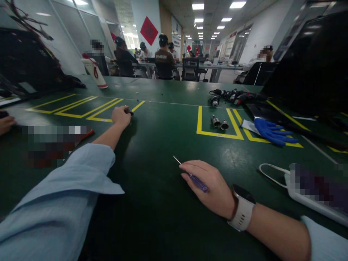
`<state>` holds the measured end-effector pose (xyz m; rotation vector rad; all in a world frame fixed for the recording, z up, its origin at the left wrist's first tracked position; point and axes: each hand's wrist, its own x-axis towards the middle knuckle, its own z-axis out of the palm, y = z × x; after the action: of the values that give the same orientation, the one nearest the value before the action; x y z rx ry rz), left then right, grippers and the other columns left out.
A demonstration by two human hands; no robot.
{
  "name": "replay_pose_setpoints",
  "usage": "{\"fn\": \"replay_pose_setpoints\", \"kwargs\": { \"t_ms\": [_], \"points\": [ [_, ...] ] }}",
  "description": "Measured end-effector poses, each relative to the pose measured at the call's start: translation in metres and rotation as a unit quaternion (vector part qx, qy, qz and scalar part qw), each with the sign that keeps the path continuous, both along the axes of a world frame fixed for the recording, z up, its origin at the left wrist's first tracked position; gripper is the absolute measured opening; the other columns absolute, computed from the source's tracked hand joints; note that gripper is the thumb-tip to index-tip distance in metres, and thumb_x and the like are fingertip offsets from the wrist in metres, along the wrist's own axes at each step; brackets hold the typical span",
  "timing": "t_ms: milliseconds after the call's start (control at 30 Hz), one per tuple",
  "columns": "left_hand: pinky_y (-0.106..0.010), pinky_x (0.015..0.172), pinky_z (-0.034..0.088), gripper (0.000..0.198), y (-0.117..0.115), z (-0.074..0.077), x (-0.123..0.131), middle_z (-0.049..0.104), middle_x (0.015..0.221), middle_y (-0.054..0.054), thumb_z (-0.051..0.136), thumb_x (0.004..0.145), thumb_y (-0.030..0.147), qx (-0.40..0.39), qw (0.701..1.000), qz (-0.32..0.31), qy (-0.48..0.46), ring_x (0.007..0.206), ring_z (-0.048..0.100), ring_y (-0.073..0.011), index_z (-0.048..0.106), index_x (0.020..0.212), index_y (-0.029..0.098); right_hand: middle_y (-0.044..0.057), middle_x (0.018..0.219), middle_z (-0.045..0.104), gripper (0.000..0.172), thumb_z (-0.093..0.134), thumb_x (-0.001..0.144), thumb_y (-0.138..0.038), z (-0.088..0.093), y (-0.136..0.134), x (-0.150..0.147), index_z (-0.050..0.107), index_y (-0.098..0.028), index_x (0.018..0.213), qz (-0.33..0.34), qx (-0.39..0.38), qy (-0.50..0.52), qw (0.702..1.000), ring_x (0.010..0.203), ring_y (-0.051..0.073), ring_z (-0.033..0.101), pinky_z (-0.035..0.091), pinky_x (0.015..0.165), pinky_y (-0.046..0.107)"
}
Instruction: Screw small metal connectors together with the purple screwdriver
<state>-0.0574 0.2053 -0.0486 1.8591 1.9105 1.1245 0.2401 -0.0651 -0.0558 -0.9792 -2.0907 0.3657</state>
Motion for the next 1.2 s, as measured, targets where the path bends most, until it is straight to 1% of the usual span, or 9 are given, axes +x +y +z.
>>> {"fn": "replay_pose_setpoints", "kwargs": {
  "t_ms": [100,233,400,500,567,667,867,1000,1200],
  "points": [
    [-0.039,0.093,0.035,0.011,0.013,-0.003,-0.003,0.061,0.081,0.000,0.060,0.076,0.008,-0.003,0.997,0.067,0.033,0.099,0.052,-0.0197,0.061,0.087,0.008,0.012,0.102,0.069,0.022,0.052,0.088,-0.015,0.001,0.000,0.000,0.062,-0.011,0.108,0.005,-0.002,0.003,1.000,0.093,0.021,0.065,0.057,0.081,0.039],
    [-0.044,0.092,0.041,0.025,0.016,-0.006,-0.005,0.059,0.106,-0.008,0.061,0.081,0.020,0.001,0.995,0.080,0.061,0.102,0.054,-0.0230,0.058,0.103,0.010,0.012,0.103,0.069,0.022,0.051,0.089,-0.016,0.000,0.000,0.000,0.062,-0.010,0.108,0.004,-0.010,-0.005,1.000,0.094,0.021,0.065,0.057,0.082,0.040],
    [-0.043,0.109,0.023,0.052,-0.002,-0.005,0.015,0.035,0.135,-0.013,0.056,0.080,0.013,0.103,0.987,0.097,0.073,0.128,0.030,-0.0285,0.039,0.128,0.006,0.012,0.103,0.069,0.022,0.051,0.089,-0.016,0.000,-0.002,0.000,0.061,-0.011,0.108,0.006,0.009,0.006,1.000,0.094,0.020,0.064,0.056,0.082,0.038],
    [-0.043,0.111,0.021,0.052,-0.021,-0.007,0.058,0.038,0.131,-0.017,0.054,0.077,0.010,0.185,0.979,-0.008,0.087,0.128,0.030,-0.0285,0.040,0.127,0.005,0.011,0.103,0.068,0.023,0.050,0.089,-0.016,0.002,-0.003,-0.001,0.059,-0.013,0.111,0.024,0.043,0.011,0.999,0.093,0.019,0.064,0.056,0.079,0.036],
    [-0.049,0.110,0.020,0.047,-0.035,-0.011,0.098,0.038,0.130,-0.021,0.049,0.081,0.013,0.195,0.964,-0.155,0.091,0.129,0.029,-0.0312,0.040,0.125,0.003,0.011,0.102,0.068,0.023,0.050,0.089,-0.015,0.004,-0.004,-0.001,0.059,-0.014,0.110,0.035,0.060,0.010,0.998,0.092,0.019,0.063,0.055,0.077,0.035],
    [-0.041,0.102,0.037,0.040,-0.053,-0.019,0.167,0.045,0.127,-0.015,0.052,0.083,0.023,0.168,0.935,-0.288,0.123,0.118,0.046,-0.0256,0.047,0.121,0.011,0.012,0.100,0.068,0.021,0.051,0.088,-0.014,0.007,-0.007,-0.002,0.058,-0.014,0.108,0.049,0.090,0.009,0.995,0.090,0.019,0.063,0.055,0.075,0.034],
    [-0.039,0.110,0.029,0.053,-0.056,-0.023,0.274,0.033,0.145,-0.015,0.055,0.083,0.021,0.124,0.881,-0.427,0.161,0.133,0.032,-0.0256,0.039,0.133,0.013,0.013,0.094,0.070,0.022,0.051,0.086,-0.009,0.007,-0.009,0.000,0.057,-0.010,0.107,0.065,0.160,0.031,0.984,0.087,0.020,0.064,0.054,0.075,0.033],
    [-0.038,0.107,0.032,0.051,-0.045,-0.023,0.295,0.045,0.138,-0.016,0.055,0.083,0.018,0.080,0.861,-0.468,0.186,0.128,0.041,-0.0265,0.043,0.131,0.009,0.013,0.091,0.071,0.018,0.051,0.086,-0.010,0.006,-0.007,-0.001,0.059,-0.010,0.102,0.061,0.156,0.034,0.985,0.084,0.020,0.065,0.054,0.074,0.033],
    [-0.037,0.098,0.040,0.042,-0.055,-0.020,0.274,0.055,0.127,-0.016,0.053,0.086,0.023,0.053,0.867,-0.460,0.183,0.116,0.052,-0.0253,0.049,0.125,0.008,0.012,0.091,0.071,0.017,0.050,0.087,-0.012,0.005,-0.007,0.001,0.058,-0.011,0.102,0.060,0.158,0.030,0.985,0.083,0.019,0.065,0.054,0.073,0.033]
  ]
}}
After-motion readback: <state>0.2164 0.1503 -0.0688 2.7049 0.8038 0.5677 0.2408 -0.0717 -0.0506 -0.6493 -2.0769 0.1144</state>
